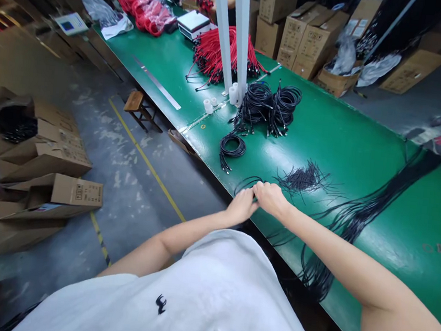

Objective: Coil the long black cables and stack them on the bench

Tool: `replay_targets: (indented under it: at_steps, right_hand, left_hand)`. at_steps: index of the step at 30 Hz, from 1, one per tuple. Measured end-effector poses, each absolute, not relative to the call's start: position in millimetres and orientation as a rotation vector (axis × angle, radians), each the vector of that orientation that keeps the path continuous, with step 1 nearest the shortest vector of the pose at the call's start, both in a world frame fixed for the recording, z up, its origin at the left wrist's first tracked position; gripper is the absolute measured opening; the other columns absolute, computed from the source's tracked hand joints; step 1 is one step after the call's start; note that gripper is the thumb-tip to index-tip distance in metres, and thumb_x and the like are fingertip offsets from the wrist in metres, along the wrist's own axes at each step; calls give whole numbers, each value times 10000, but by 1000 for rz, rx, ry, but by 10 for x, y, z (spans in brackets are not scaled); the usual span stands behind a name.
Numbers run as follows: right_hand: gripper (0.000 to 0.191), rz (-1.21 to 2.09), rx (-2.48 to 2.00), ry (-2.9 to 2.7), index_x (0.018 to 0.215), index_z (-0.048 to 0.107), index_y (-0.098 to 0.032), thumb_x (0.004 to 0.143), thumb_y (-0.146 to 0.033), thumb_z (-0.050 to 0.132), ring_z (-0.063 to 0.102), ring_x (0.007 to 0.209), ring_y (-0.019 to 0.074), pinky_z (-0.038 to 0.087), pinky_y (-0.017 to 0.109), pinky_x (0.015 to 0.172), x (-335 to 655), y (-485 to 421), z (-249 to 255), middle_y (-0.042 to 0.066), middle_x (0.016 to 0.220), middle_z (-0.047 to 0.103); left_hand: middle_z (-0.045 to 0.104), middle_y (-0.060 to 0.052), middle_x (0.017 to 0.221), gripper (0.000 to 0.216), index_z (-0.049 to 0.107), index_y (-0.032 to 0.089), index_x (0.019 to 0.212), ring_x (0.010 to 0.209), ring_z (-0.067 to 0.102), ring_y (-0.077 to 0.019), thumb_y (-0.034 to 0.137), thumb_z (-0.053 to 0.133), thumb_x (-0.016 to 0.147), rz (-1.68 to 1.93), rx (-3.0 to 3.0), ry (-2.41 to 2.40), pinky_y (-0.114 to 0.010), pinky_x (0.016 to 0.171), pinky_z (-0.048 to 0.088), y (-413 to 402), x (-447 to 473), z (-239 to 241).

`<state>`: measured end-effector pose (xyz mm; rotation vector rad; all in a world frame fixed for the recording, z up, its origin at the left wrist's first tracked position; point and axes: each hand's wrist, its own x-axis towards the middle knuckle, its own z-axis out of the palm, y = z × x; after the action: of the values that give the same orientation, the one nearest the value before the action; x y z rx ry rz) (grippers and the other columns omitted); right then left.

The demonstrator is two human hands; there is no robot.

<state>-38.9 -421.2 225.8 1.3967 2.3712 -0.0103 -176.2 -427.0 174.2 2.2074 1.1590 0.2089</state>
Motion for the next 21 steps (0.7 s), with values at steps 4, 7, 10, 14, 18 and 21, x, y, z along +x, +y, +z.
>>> replay_targets:
  at_steps: [4, 7, 10, 14, 18, 21]
  right_hand:
    - [222, -14, 1393, 2356, 962, 607, -103, 920, -79, 390, 571, 750, 205, 248, 309, 573, -240, -4236, 2199, 134, 888, 607]
    - [249, 5, 1332, 2433, 971, 613, -115, 936, -72, 371, 561, 766, 197, 242, 318, 591, -200, -4354, 2197, 123, 901, 614]
    - [281, 52, 1214, 2596, 964, 619, -127, 972, -102, 339, 535, 744, 187, 234, 327, 602, -193, -4413, 2226, 111, 881, 622]
    - [281, -49, 1353, 2584, 947, 635, -129, 950, -103, 356, 540, 734, 185, 221, 329, 606, -196, -4399, 2185, 100, 868, 639]
    - [274, -259, 2003, 2305, 971, 637, -127, 935, -139, 365, 563, 730, 173, 204, 308, 578, -250, -4445, 2011, 104, 924, 661]
    - [303, -663, 2476, 2153, 841, 622, -147, 958, -228, 354, 570, 733, 168, 254, 280, 586, -332, -4562, 1870, 88, 870, 665]
  left_hand:
    - [622, -183, 1312, 488, 536, 134, 1336, 1245, 597, -294, 331, 604, 894, 274, 2221, 731, -422, 1023, 487, -4584, -1728, 1799]
    - [645, -152, 1284, 284, 630, 188, 1189, 1281, 564, -281, 261, 538, 930, 328, 2248, 785, -452, 1085, 432, -4323, -1886, 1919]
    - [617, -194, 1333, 437, 584, 144, 1271, 1345, 505, -324, 268, 655, 858, 328, 2321, 904, -499, 1128, 369, -3965, -1937, 1939]
    - [732, -136, 1016, 256, 669, 180, 1059, 1070, 673, -316, 357, 537, 929, 16, 2159, 1077, -443, 966, 479, -3887, -1767, 1787]
    - [704, -90, 1084, 213, 618, 193, 1078, 1064, 644, -246, 297, 479, 955, 287, 1701, 1215, -363, 945, 471, -4136, -1560, 1612]
    - [659, -42, 1030, 169, 575, 181, 1059, 995, 602, -166, 201, 447, 951, 460, 1262, 1177, -285, 909, 463, -4326, -1472, 1532]
